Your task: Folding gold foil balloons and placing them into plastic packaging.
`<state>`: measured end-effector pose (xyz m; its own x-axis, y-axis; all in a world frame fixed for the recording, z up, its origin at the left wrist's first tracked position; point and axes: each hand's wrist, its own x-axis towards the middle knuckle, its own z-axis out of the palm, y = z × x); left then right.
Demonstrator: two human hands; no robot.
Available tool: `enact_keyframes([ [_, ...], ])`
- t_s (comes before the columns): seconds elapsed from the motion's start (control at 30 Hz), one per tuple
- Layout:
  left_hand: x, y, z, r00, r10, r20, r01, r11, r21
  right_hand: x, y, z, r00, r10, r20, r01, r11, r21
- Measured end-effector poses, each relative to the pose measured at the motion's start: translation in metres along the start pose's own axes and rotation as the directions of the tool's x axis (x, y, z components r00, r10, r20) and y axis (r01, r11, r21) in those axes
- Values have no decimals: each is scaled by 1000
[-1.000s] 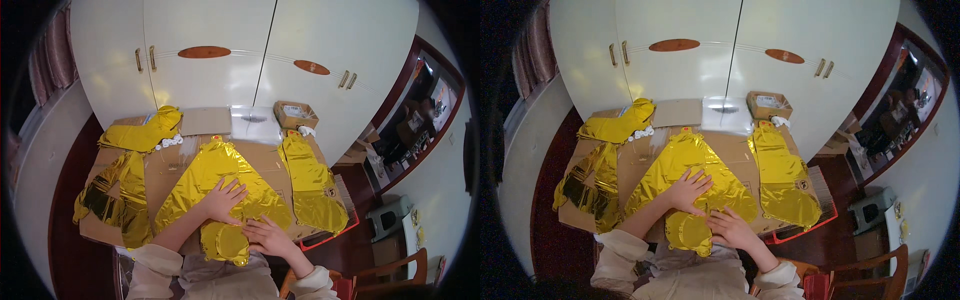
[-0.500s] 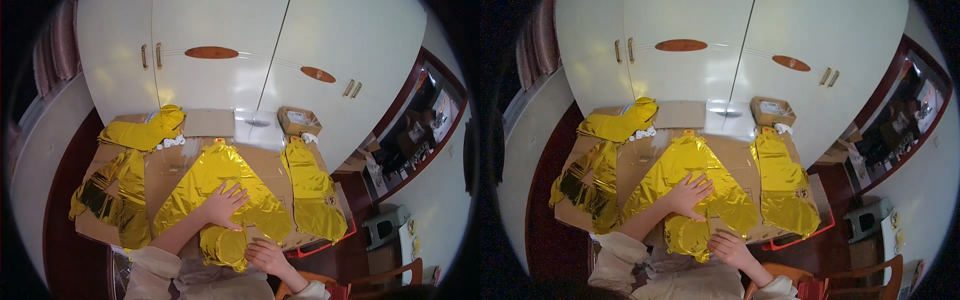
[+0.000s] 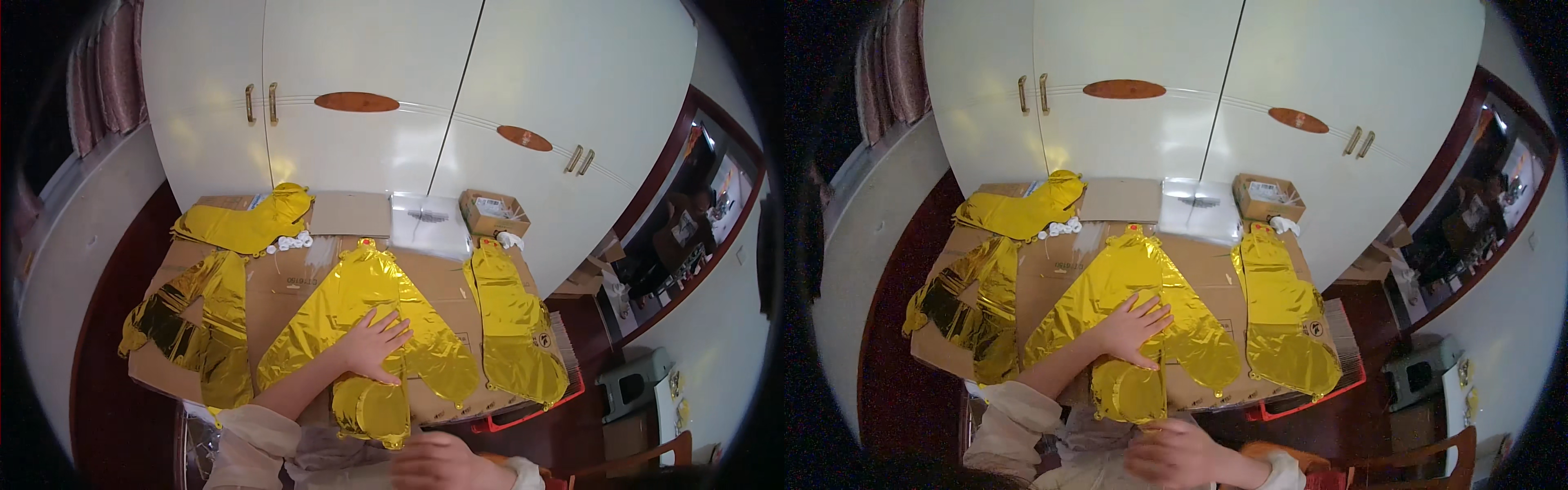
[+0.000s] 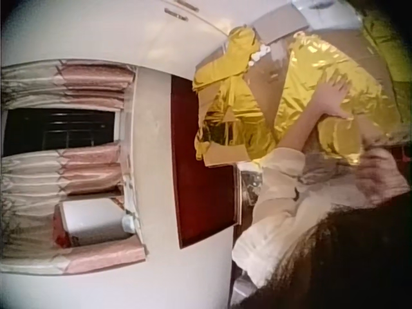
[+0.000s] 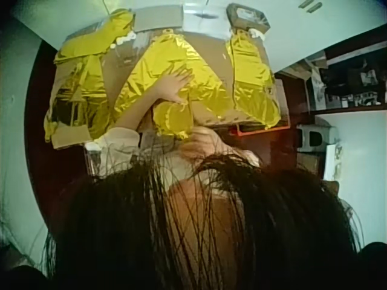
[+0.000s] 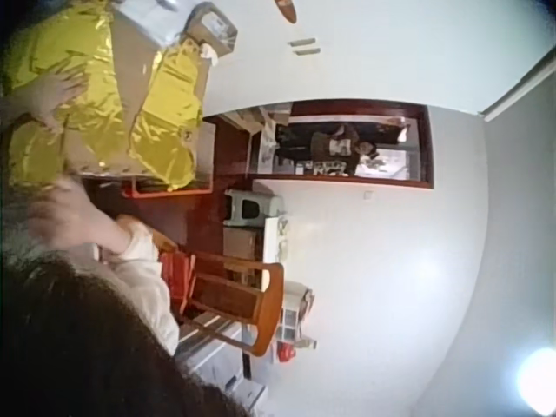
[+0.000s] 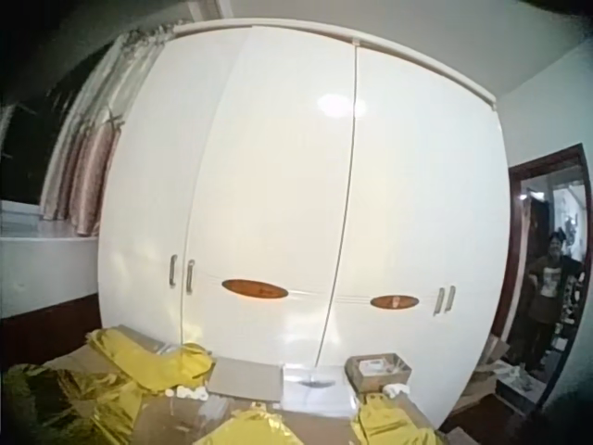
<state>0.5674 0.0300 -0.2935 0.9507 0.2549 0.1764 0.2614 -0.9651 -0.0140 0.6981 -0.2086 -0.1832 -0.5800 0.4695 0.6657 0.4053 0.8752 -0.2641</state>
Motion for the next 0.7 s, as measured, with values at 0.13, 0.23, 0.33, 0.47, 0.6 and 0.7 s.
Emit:
enact_keyframes([
  [0.13,2,-3,-1,1000,15,16,-15,1000,7,36,-22,-8,990,-141,-21,142,990,28],
  [0.23,-1,0,-5,1000,9,16,-9,1000,16,39,-28,-10,986,-160,-55,165,980,113],
  [0.33,-2,0,-3,1000,2,15,-2,1000,2,37,-30,-20,988,-129,-89,146,964,224],
  [0.47,4,3,2,1000,23,14,-22,998,-55,32,-39,-29,987,-94,-129,121,970,213],
  [0.6,4,4,-5,997,-5,76,8,999,-38,28,-34,-11,984,-145,-108,152,986,62],
  [0.7,1,2,-2,997,-9,76,10,1000,-9,39,-26,-17,992,-114,54,121,982,-144],
])
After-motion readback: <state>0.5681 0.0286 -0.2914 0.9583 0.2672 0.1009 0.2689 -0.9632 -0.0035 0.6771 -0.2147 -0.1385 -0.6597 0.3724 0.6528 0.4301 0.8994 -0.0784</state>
